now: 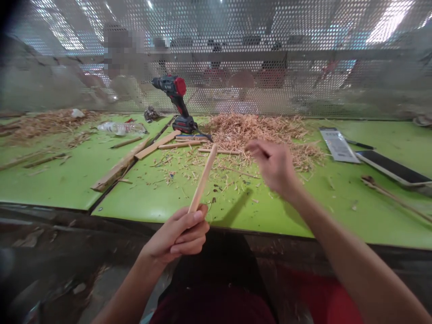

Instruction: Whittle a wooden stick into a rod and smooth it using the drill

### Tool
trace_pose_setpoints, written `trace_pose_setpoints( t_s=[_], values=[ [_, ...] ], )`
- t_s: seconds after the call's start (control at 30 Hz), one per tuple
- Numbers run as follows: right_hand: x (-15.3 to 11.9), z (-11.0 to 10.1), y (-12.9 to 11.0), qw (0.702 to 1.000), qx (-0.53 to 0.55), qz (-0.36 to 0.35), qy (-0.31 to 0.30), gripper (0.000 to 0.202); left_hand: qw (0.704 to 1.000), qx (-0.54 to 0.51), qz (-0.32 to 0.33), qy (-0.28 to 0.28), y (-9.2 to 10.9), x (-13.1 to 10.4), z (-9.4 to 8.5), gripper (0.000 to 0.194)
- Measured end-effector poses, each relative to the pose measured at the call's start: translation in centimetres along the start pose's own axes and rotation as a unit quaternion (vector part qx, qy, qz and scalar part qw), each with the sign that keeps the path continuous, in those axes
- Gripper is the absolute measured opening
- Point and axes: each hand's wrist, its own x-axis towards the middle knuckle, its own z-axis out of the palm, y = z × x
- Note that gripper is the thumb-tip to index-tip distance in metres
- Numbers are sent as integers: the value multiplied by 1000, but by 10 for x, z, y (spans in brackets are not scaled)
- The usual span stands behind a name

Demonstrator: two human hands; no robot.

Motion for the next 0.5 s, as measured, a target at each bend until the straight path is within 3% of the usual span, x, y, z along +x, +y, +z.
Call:
trace_pose_setpoints(
  t_s=[0.1, 0.2, 0.33, 0.5],
  values=[
    [-20, 16, -33, 991, -27, -108, -69, 34, 1000, 4, 6, -5, 5, 5, 0, 37],
    [-31, 26, -50, 966, -127, -212, -75, 42, 999, 34, 20, 14, 6, 9, 3, 36],
    [-26, 24, -49, 936, -193, -291, -45, 39, 989, 120, 35, 78, 5, 10, 9, 37],
    [-12, 20, -35, 931, -189, -310, -32, 34, 976, 178, 49, 114, 7, 9, 10, 38]
  ],
)
